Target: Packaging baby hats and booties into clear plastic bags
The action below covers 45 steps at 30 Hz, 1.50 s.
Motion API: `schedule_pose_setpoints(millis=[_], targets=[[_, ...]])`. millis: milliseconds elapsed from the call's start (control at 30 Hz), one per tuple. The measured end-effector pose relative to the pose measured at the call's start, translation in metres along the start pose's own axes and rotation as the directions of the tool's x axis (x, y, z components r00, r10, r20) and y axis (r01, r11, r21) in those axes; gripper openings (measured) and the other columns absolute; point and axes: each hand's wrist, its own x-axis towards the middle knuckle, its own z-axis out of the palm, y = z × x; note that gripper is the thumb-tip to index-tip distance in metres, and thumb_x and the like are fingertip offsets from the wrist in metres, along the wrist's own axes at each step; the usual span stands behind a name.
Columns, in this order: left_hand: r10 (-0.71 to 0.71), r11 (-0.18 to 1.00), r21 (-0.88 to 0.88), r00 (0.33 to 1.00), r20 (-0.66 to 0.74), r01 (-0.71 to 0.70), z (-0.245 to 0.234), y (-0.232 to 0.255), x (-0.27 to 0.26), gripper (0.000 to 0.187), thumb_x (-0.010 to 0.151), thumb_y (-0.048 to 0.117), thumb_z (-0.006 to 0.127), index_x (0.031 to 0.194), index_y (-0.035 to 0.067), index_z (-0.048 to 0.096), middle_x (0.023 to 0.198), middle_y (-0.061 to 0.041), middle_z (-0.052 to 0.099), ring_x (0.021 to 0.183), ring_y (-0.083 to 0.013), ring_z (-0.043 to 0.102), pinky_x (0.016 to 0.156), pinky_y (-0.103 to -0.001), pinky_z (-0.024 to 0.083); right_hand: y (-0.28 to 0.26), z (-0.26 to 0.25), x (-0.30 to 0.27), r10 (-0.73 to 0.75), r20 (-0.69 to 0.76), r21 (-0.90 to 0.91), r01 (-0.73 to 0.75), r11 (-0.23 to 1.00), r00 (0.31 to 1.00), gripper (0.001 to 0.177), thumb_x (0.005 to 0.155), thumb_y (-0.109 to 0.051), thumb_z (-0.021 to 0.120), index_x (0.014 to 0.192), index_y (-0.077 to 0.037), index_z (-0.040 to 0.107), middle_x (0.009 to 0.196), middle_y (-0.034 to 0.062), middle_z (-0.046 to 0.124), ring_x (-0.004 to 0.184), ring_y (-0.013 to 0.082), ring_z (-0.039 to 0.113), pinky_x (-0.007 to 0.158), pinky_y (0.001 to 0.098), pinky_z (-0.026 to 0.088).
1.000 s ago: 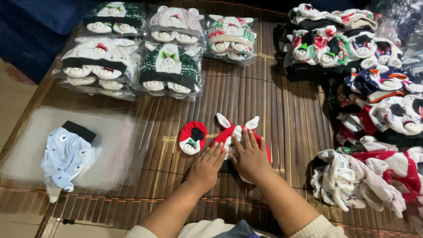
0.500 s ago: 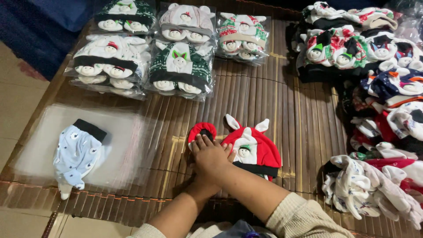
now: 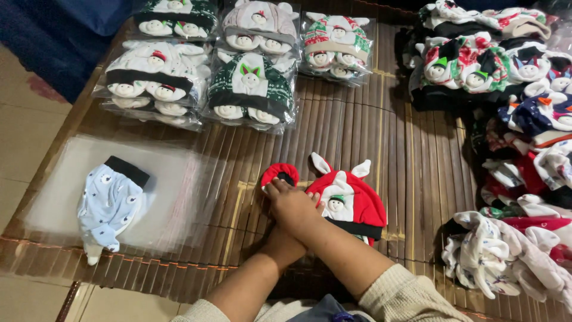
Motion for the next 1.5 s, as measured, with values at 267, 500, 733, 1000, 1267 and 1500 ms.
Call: schedule_pose_setpoints(millis=[267, 500, 733, 1000, 1267, 1500], targets=[[0.421, 0.906, 0.113, 0.831, -0.363, -0.409, -0.089, 0.032, 0.005, 0.031, 0.085, 0.003, 0.051, 0.108, -0.002, 0.071, 0.112, -0.024, 0.066, 0.11, -0.0411, 0.061, 0.094, -0.05, 0.049, 0.037, -0.148, -0.027, 0.476, 0.231, 0.931, -0.334, 0.144, 0.848, 0.06, 0.085, -0.006, 0.051, 0.143, -0.019, 0.062, 0.136, 0.0128, 0.062, 0.12, 0.0334, 0.062, 0.091, 0.0508, 0.059], [0.437, 0.899, 0.206, 0.782, -0.445, -0.386, -0.042, 0.013, 0.011, 0.069, 0.081, 0.005, 0.048, 0.15, 0.006, 0.05, 0.158, -0.018, 0.046, 0.144, -0.0351, 0.046, 0.117, -0.045, 0.038, 0.148, -0.127, -0.08, 0.712, 0.243, 0.939, 0.024, -0.343, 0.659, 0.048, 0.085, -0.001, 0.053, 0.132, -0.001, 0.062, 0.127, 0.0248, 0.061, 0.11, 0.036, 0.057, 0.094, 0.0642, 0.059], [0.432, 0.902, 0.228, 0.792, -0.431, -0.367, -0.042, 0.014, 0.011, 0.071, 0.079, 0.004, 0.051, 0.15, 0.006, 0.051, 0.158, -0.018, 0.047, 0.142, -0.0346, 0.049, 0.114, -0.045, 0.041, 0.106, -0.14, -0.131, 0.57, -0.295, 0.865, -0.039, 0.5, 0.767, 0.051, 0.088, 0.01, 0.043, 0.128, -0.004, 0.072, 0.133, 0.0225, 0.068, 0.127, 0.0379, 0.062, 0.103, 0.0535, 0.053], [0.35, 0.934, 0.069, 0.86, -0.372, -0.351, -0.057, 0.025, 0.004, 0.063, 0.086, 0.003, 0.053, 0.149, 0.003, 0.047, 0.159, -0.017, 0.043, 0.149, -0.034, 0.04, 0.121, -0.049, 0.034, 0.089, -0.127, -0.152, -0.079, -0.397, 0.183, 0.163, 0.969, 0.914, 0.055, 0.077, 0.001, 0.065, 0.131, -0.005, 0.064, 0.148, 0.0174, 0.056, 0.141, 0.0379, 0.052, 0.108, 0.0458, 0.047], [0.36, 0.924, 0.042, 0.83, -0.426, -0.379, -0.064, 0.026, 0.003, 0.05, 0.085, 0.007, 0.063, 0.134, 0.01, 0.057, 0.153, -0.021, 0.048, 0.144, -0.0394, 0.045, 0.115, -0.053, 0.041, 0.092, -0.12, -0.145, -0.098, -0.486, 0.106, 0.171, 0.98, 0.868, 0.05, 0.08, -0.007, 0.075, 0.129, -0.003, 0.064, 0.139, 0.0151, 0.063, 0.134, 0.034, 0.06, 0.103, 0.0421, 0.05], [0.325, 0.939, 0.036, 0.848, -0.42, -0.342, -0.089, 0.043, 0.002, 0.026, 0.079, 0.015, 0.074, 0.105, 0.009, 0.07, 0.146, -0.017, 0.054, 0.145, -0.0359, 0.042, 0.117, -0.059, 0.032, 0.105, -0.123, -0.151, 0.091, -0.43, 0.492, 0.149, 0.857, 0.898, 0.047, 0.079, 0.004, 0.07, 0.125, 0.0, 0.067, 0.141, 0.0155, 0.064, 0.136, 0.0317, 0.059, 0.111, 0.0394, 0.049]])
